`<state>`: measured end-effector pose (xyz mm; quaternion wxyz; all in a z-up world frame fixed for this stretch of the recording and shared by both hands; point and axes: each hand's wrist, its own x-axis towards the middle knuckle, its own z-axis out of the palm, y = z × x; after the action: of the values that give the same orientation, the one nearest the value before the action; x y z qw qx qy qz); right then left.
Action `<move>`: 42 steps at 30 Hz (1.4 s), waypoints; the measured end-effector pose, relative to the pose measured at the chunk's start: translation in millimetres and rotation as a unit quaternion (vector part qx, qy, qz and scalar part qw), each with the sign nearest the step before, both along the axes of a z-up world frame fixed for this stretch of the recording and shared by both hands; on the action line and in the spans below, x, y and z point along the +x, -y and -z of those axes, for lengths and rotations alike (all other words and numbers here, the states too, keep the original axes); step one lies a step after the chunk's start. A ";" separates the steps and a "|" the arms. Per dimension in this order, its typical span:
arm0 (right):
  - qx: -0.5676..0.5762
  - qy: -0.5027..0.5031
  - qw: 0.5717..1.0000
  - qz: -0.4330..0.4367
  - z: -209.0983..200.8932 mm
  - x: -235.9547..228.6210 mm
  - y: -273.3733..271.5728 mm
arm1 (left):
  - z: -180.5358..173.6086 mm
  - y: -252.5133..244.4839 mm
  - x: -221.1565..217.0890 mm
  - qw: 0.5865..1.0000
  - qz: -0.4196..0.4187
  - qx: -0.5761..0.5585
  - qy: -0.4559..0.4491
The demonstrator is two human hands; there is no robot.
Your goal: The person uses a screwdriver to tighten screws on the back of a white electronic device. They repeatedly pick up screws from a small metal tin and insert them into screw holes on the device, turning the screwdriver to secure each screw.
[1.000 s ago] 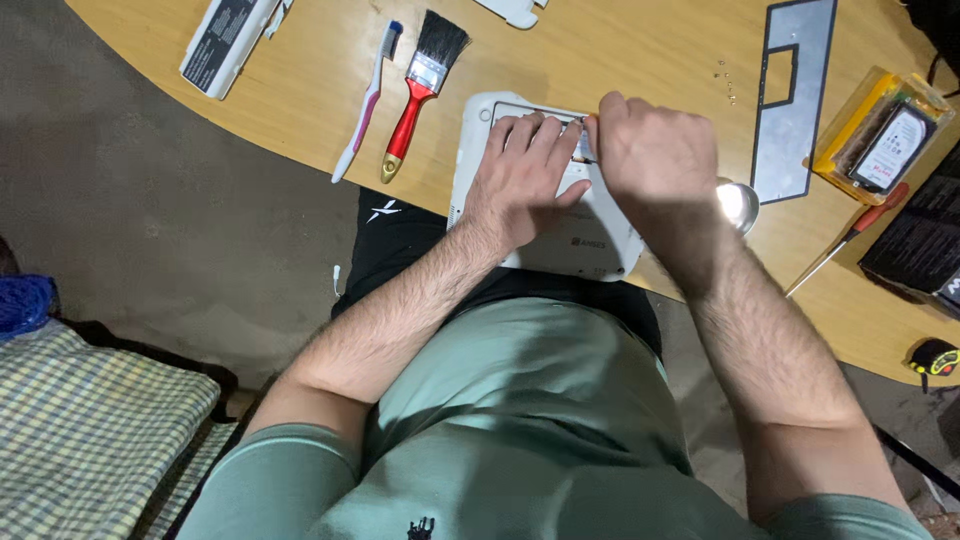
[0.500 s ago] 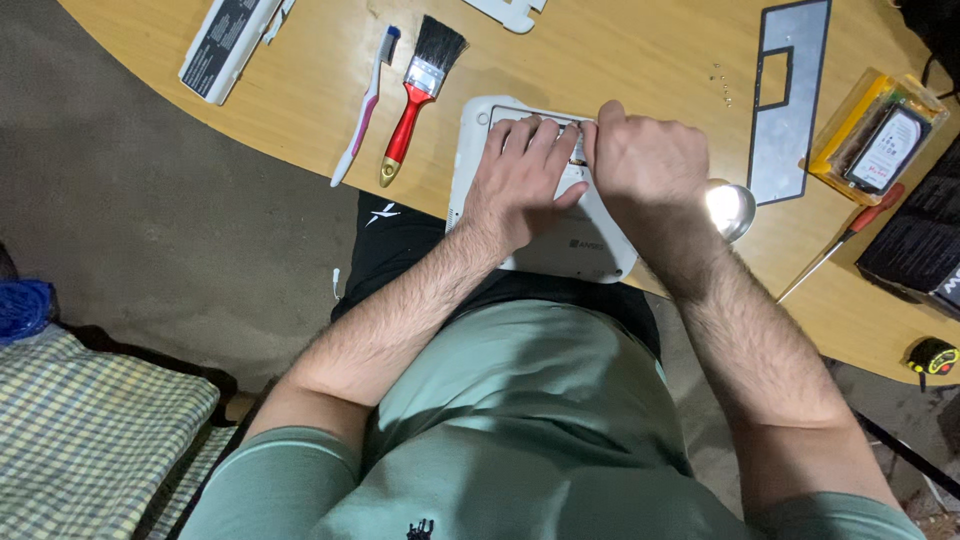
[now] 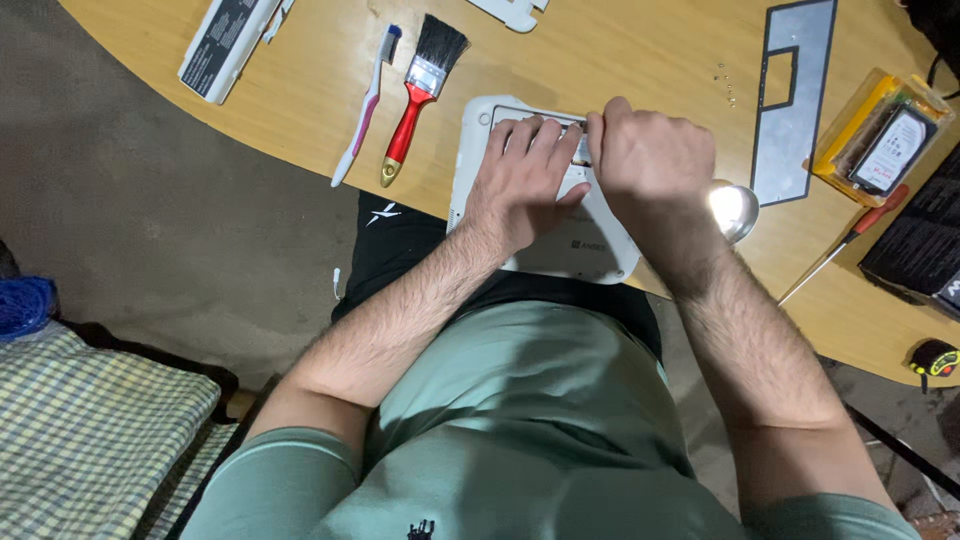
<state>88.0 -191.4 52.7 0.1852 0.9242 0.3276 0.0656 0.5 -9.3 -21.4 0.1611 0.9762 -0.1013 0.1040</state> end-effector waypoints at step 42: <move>0.012 -0.145 0.989 0.032 8.0 9.5 2.0 | -6.7 -1.4 0.9 1.000 -0.001 -0.004 0.002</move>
<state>97.5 -193.4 44.7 0.1273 0.9362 0.3200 -0.0710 1.4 -7.9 -14.7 0.1644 0.9755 -0.0998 0.1066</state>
